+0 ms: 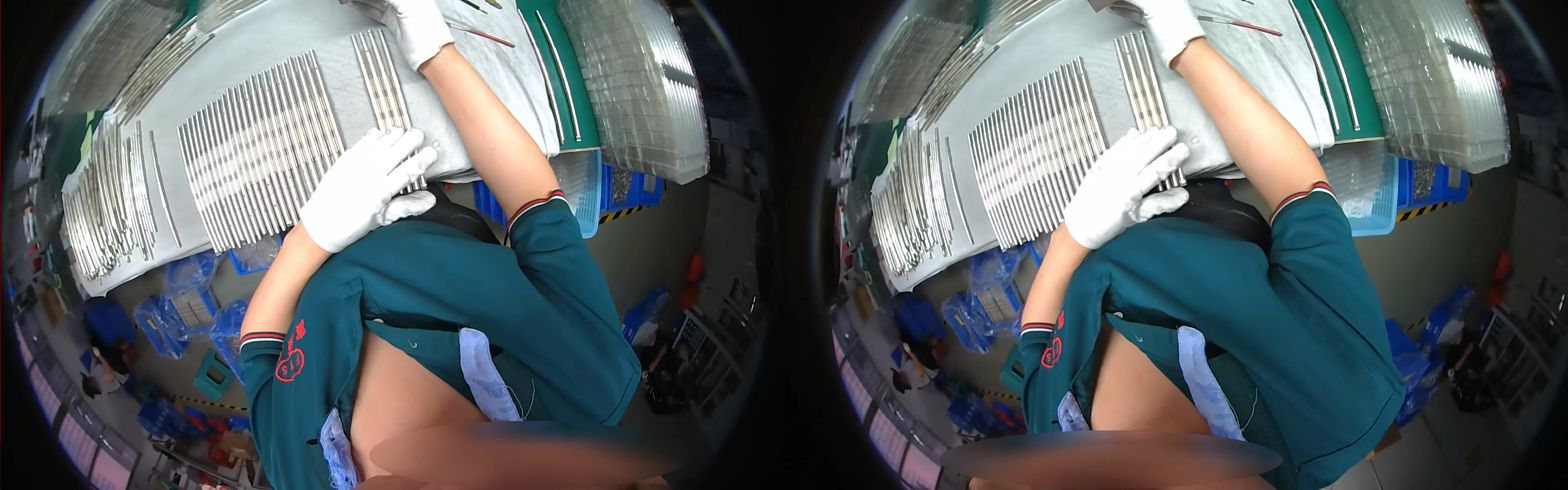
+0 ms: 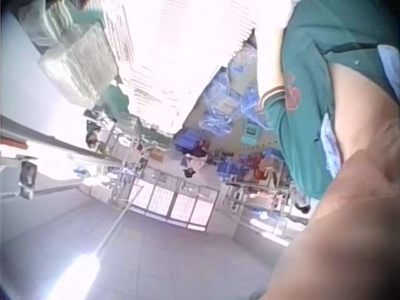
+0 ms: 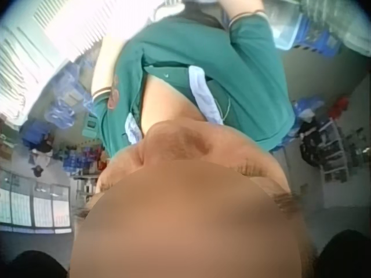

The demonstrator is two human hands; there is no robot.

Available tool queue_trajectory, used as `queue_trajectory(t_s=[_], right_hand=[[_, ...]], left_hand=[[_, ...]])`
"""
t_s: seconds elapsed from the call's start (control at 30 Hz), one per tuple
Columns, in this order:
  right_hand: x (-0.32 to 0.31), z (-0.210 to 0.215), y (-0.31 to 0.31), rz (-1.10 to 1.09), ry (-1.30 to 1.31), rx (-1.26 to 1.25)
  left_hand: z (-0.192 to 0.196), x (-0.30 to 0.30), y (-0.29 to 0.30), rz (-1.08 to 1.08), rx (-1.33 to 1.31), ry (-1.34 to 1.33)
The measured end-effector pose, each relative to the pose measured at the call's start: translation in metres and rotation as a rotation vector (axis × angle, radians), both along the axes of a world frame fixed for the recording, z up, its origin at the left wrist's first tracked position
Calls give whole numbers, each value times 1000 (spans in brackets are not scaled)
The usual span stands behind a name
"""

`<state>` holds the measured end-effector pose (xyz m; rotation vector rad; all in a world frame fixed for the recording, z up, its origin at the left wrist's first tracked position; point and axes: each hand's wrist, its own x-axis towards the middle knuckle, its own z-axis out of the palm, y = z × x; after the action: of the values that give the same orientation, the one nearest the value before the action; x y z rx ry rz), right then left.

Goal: Aligning and arranging thin metal rods on a production workbench using a handheld alignment block.

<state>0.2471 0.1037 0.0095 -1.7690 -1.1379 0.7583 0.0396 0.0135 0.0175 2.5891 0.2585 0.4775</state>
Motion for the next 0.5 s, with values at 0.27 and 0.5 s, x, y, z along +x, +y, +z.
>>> queue_trajectory(t_s=[0.27, 0.5], right_hand=[[9, -20, 1, -12, -170, 27], [10, -39, 5, -72, -202, 248]], left_hand=[[12, -60, 7, 365, 283, 315], [4, -49, -1, 335, 182, 286]])
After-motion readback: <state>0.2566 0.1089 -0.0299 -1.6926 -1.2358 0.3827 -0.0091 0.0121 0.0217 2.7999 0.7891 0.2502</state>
